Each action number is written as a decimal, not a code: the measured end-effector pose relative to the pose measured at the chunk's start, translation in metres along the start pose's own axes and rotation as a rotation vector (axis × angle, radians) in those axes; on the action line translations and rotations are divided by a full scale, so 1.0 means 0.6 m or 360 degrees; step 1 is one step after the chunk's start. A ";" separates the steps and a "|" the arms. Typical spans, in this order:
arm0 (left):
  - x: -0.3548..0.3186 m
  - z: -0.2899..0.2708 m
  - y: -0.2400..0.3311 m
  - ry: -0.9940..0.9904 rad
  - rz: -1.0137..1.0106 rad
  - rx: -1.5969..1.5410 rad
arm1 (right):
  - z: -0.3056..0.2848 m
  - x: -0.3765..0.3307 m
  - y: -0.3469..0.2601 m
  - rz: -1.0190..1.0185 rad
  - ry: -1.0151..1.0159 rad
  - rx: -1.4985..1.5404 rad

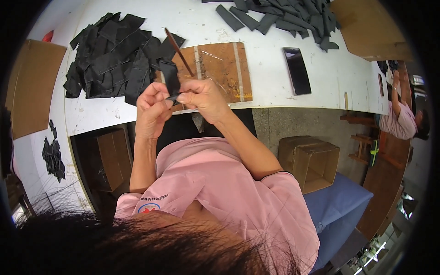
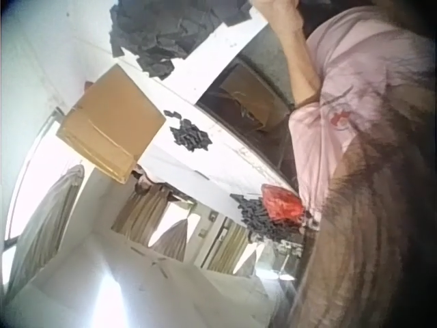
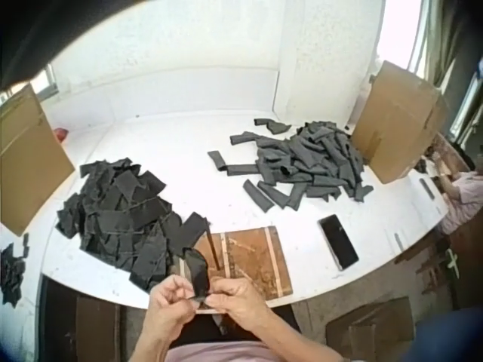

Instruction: The recorder is applying adhesive strips to black foam rectangular pieces at a manufacturing workbench.

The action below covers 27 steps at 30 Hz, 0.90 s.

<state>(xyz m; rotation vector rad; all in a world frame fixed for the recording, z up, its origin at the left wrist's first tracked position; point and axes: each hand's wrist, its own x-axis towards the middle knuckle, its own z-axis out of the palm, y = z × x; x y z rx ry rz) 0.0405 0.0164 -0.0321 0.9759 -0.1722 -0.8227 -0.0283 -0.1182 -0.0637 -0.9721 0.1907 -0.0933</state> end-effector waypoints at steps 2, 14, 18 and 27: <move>0.005 0.000 -0.011 0.0305 0.0332 0.0517 | 0.009 -0.006 0.001 0.0123 -0.0047 0.0184; -0.007 0.005 0.003 -0.0412 -0.0122 -0.0345 | 0.016 0.003 -0.011 0.0021 0.0058 0.0218; -0.018 0.027 0.018 -0.0492 0.0226 -0.0064 | 0.023 0.004 -0.030 -0.0421 -0.0082 0.0147; 0.005 0.085 0.013 0.0393 0.0853 0.0468 | 0.058 0.002 -0.107 -0.0909 0.0220 -0.1124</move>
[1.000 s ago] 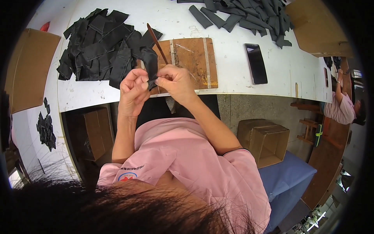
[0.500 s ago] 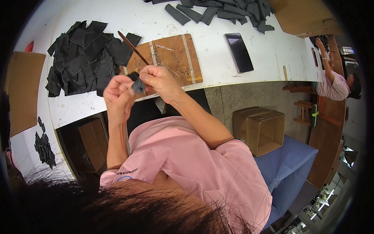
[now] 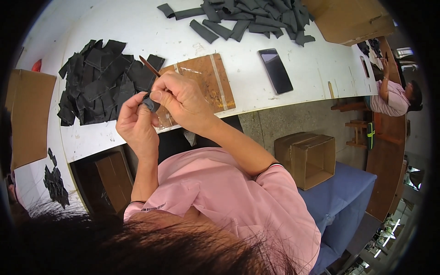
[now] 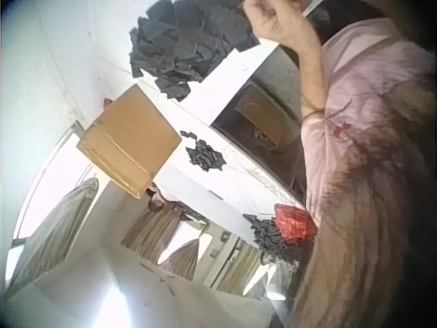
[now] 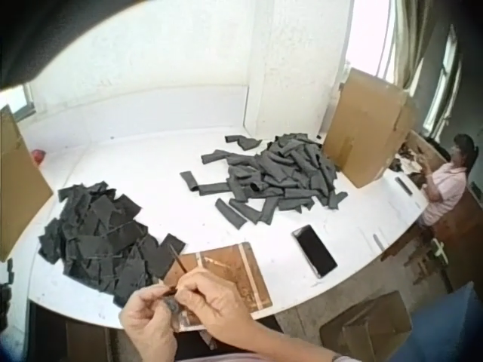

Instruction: The recorder is applying adhesive strips to black foam rectangular pieces at a manufacturing workbench.

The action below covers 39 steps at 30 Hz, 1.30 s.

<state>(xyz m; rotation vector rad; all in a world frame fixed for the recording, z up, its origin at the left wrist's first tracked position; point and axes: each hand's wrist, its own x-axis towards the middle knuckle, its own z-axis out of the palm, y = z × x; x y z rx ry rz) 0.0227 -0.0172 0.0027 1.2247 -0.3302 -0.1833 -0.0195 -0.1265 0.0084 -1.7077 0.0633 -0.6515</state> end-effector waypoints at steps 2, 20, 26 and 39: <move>0.023 0.004 0.020 -0.0047 -0.0179 -0.0265 | -0.010 0.022 -0.003 -0.0204 0.0042 -0.0135; 0.112 -0.019 -0.020 -0.0488 -0.1638 -0.1943 | -0.038 0.099 0.050 0.1018 -0.0371 0.1042; 0.063 0.027 0.036 -0.0643 -0.0670 -0.0991 | -0.046 0.109 0.067 0.0532 -0.0709 0.1097; 0.091 -0.027 -0.043 -0.0697 -0.1110 -0.1796 | -0.031 0.103 0.076 0.0598 -0.0521 0.0585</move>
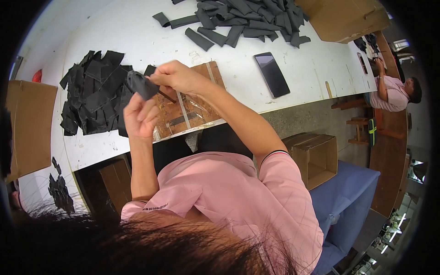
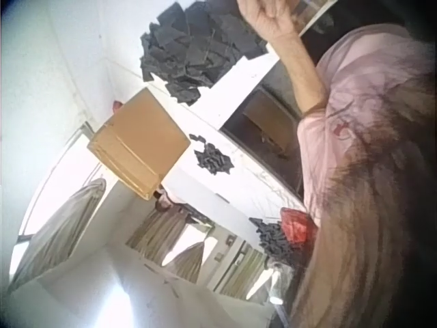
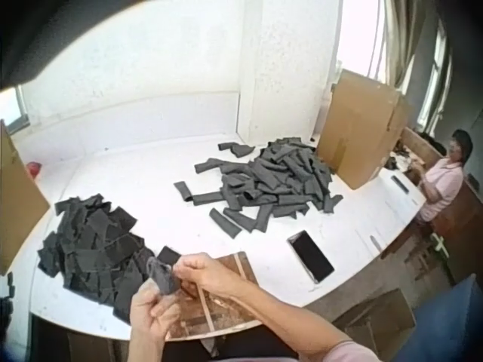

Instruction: The recorder is applying adhesive strips to black foam rectangular pieces at a manufacturing workbench.

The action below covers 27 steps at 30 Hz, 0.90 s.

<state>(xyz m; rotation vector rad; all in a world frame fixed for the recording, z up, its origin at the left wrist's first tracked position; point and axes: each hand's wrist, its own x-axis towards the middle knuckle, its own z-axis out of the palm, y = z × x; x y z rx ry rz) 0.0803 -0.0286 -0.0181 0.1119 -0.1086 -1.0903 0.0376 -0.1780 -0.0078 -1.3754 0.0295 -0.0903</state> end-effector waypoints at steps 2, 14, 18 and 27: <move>-0.004 -0.053 0.017 0.0072 0.0223 0.0961 | -0.015 0.000 0.041 0.0194 0.0017 0.0234; 0.005 0.058 -0.017 0.0238 0.1243 0.1211 | 0.032 -0.042 -0.078 -0.1014 0.0357 -0.1838; 0.006 -0.006 -0.011 0.0175 0.0975 0.1254 | 0.012 -0.040 -0.026 -0.0907 0.0210 -0.2064; 0.043 0.088 -0.006 0.0351 0.0122 0.2505 | -0.001 -0.050 0.015 -0.1033 0.0227 -0.1527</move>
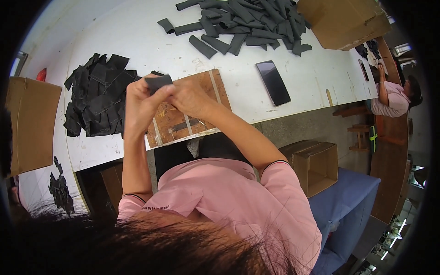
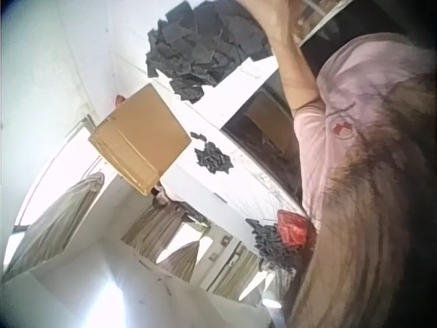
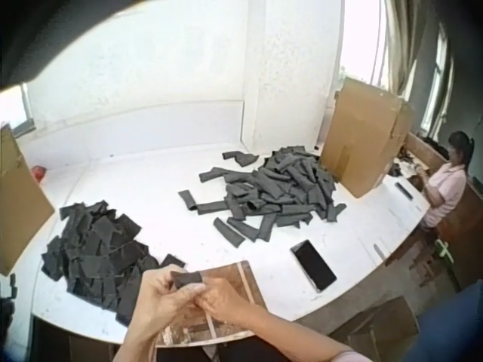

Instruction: The recorder is applying adhesive strips to black foam rectangular pieces at a manufacturing workbench.

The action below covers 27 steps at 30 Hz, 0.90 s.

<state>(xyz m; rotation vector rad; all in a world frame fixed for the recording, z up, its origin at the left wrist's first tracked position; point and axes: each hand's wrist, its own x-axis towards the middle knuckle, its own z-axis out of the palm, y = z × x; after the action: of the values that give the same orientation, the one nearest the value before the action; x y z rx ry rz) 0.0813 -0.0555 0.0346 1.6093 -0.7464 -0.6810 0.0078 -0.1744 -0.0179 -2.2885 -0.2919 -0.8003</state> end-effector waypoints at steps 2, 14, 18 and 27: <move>0.018 -0.004 -0.031 0.0082 0.0138 -0.0028 | 0.023 -0.011 0.020 0.0286 -0.0043 0.0217; -0.019 -0.011 -0.016 0.0521 0.0675 -0.1455 | -0.032 0.046 -0.024 0.0278 -0.0310 -0.0193; -0.016 -0.011 -0.066 0.0500 0.0403 -0.1274 | -0.006 0.031 -0.009 0.0374 -0.0428 -0.0158; 0.032 -0.173 -0.154 0.1510 0.0299 0.1740 | -0.091 0.115 0.055 0.0842 0.0422 0.0918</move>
<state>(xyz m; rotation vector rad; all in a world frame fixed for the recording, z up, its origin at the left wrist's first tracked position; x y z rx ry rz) 0.1830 0.0047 -0.0413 2.4545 -0.5184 0.7902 0.0504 -0.2362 0.0387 -1.5861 0.1846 -0.6257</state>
